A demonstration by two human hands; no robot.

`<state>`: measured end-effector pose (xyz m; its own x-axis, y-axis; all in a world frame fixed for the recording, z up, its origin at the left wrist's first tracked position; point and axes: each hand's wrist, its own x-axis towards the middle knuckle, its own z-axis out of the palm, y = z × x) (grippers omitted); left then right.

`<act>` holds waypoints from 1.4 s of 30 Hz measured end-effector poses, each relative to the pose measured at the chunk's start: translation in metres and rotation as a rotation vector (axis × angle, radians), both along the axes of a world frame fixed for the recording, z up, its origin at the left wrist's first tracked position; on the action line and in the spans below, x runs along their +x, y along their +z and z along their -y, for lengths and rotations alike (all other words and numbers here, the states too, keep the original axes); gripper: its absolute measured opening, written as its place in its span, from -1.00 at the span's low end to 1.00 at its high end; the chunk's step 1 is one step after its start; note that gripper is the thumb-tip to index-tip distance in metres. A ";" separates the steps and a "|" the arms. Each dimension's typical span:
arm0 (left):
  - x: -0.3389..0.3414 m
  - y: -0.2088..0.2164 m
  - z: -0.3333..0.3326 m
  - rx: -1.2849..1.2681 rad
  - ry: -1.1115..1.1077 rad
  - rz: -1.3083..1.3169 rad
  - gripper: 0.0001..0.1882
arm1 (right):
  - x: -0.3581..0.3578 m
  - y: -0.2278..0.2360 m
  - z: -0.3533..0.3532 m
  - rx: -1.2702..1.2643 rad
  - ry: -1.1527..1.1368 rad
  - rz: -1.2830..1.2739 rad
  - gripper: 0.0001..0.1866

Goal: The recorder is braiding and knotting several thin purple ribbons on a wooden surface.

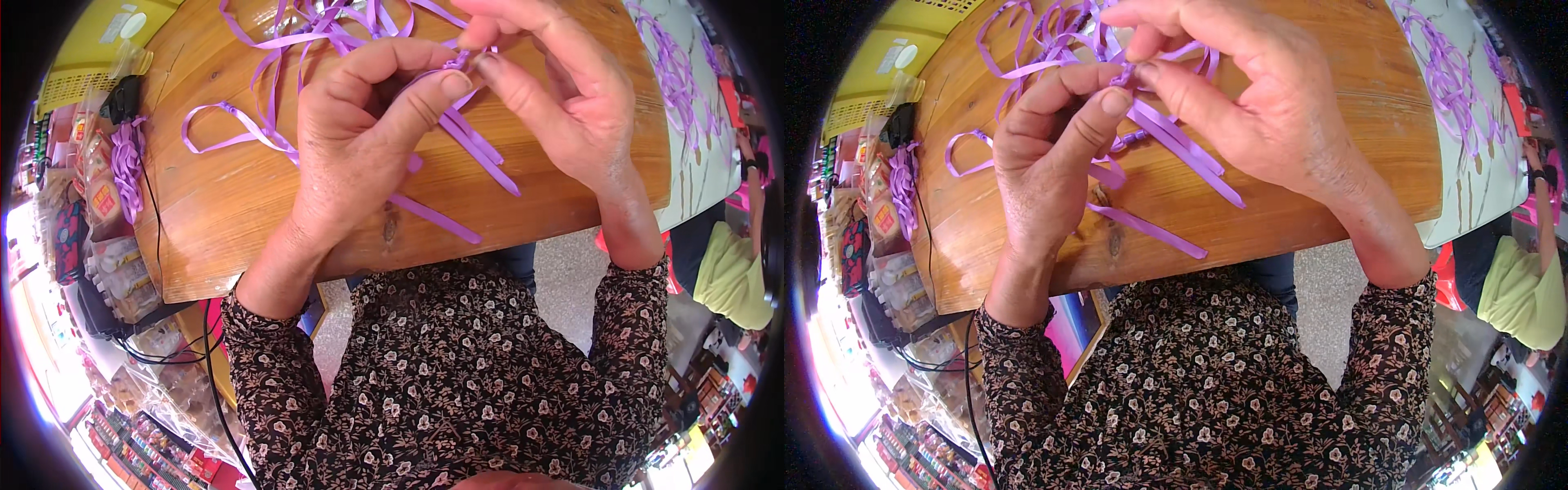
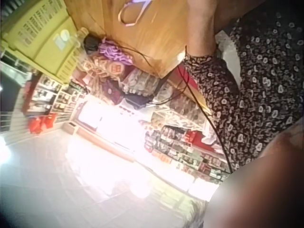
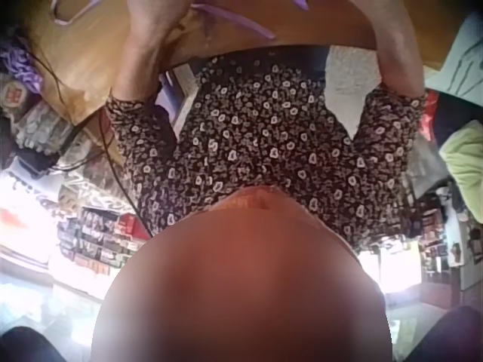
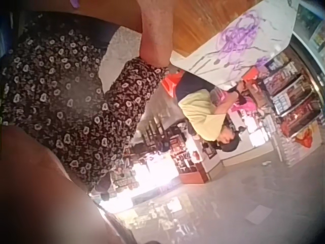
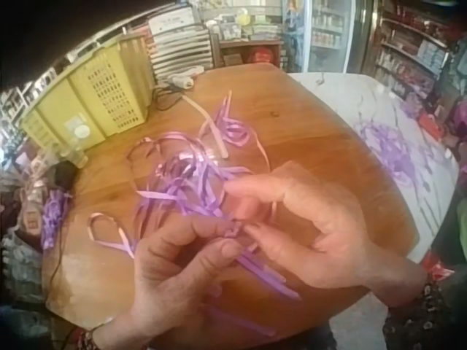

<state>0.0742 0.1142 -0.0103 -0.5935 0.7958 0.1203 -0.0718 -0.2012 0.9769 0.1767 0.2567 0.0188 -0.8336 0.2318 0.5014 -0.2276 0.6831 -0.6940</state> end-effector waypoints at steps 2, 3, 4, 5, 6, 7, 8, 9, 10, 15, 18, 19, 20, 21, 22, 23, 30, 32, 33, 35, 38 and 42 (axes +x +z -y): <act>-0.007 -0.005 0.001 -0.025 -0.022 0.041 -0.86 | -0.003 -0.002 -0.004 0.042 0.052 -0.103 -0.60; -0.010 -0.007 0.002 -0.052 -0.044 0.084 -0.88 | -0.004 -0.002 -0.006 0.110 0.065 -0.146 -0.60; -0.010 -0.008 0.002 -0.052 -0.047 0.083 -0.88 | -0.004 -0.001 -0.007 0.178 0.075 -0.186 -0.59; -0.010 -0.009 0.002 -0.054 -0.053 0.144 -0.87 | -0.002 0.003 -0.006 0.179 0.073 -0.186 -0.59; -0.009 -0.009 0.002 -0.057 -0.059 0.205 -0.85 | 0.000 0.009 -0.005 0.223 0.081 -0.128 -0.59; -0.008 -0.009 0.002 -0.058 -0.065 0.204 -0.85 | 0.002 0.013 -0.004 0.265 0.086 -0.070 -0.59; -0.006 -0.007 0.003 -0.063 -0.073 0.178 -0.85 | 0.002 0.012 -0.003 0.195 0.083 -0.078 -0.66; -0.005 -0.007 0.003 -0.068 -0.081 0.152 -0.84 | -0.012 -0.003 -0.009 0.194 0.077 -0.078 -0.66; -0.004 -0.004 -0.001 -0.064 -0.100 0.152 -0.84 | -0.034 -0.027 -0.024 0.231 0.267 -0.520 -0.70; -0.012 -0.002 0.003 -0.206 -0.120 0.054 -0.88 | 0.005 0.016 -0.003 0.232 0.009 0.111 -0.77; -0.017 0.000 0.003 -0.206 -0.119 -0.110 -0.88 | 0.003 0.008 -0.003 0.269 0.033 -0.061 -0.78; -0.019 0.001 0.004 -0.207 -0.120 -0.110 -0.88 | 0.002 0.005 -0.002 0.279 0.041 -0.095 -0.79; -0.020 0.003 0.006 -0.156 -0.102 -0.128 -0.89 | 0.001 0.004 -0.002 0.290 0.049 -0.128 -0.79; -0.021 0.004 0.008 -0.105 -0.085 -0.146 -0.89 | 0.001 0.005 -0.003 0.290 0.049 -0.128 -0.79; -0.022 0.004 0.009 -0.106 -0.084 -0.145 -0.89 | 0.002 0.004 -0.005 0.321 0.077 -0.136 -0.79; -0.024 0.005 0.010 -0.107 -0.108 -0.132 -0.90 | 0.003 0.004 -0.005 0.352 0.105 -0.143 -0.78; -0.032 0.010 0.012 -0.143 -0.142 -0.071 -0.93 | -0.001 0.018 0.001 0.202 0.036 -0.023 -0.70; -0.025 0.009 0.011 -0.133 -0.157 -0.048 -0.92 | 0.002 0.016 -0.002 0.130 0.072 -0.011 -0.66; -0.023 0.007 0.011 -0.126 -0.169 -0.026 -0.92 | 0.002 0.016 -0.001 0.131 0.068 -0.009 -0.66; -0.021 0.007 0.010 -0.117 -0.180 -0.014 -0.92 | 0.001 0.018 0.002 0.081 0.060 0.094 -0.69; -0.021 0.004 0.009 -0.114 -0.176 -0.033 -0.92 | 0.003 0.012 -0.001 0.270 0.112 -0.094 -0.74; -0.022 0.007 0.009 -0.103 -0.148 -0.039 -0.94 | 0.001 0.009 -0.001 0.355 0.078 -0.162 -0.79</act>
<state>0.0521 0.1047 -0.0031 -0.4654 0.8835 0.0539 -0.0549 -0.0895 0.9945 0.1781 0.2576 0.0280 -0.7456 -0.0409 0.6652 -0.3755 0.8503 -0.3687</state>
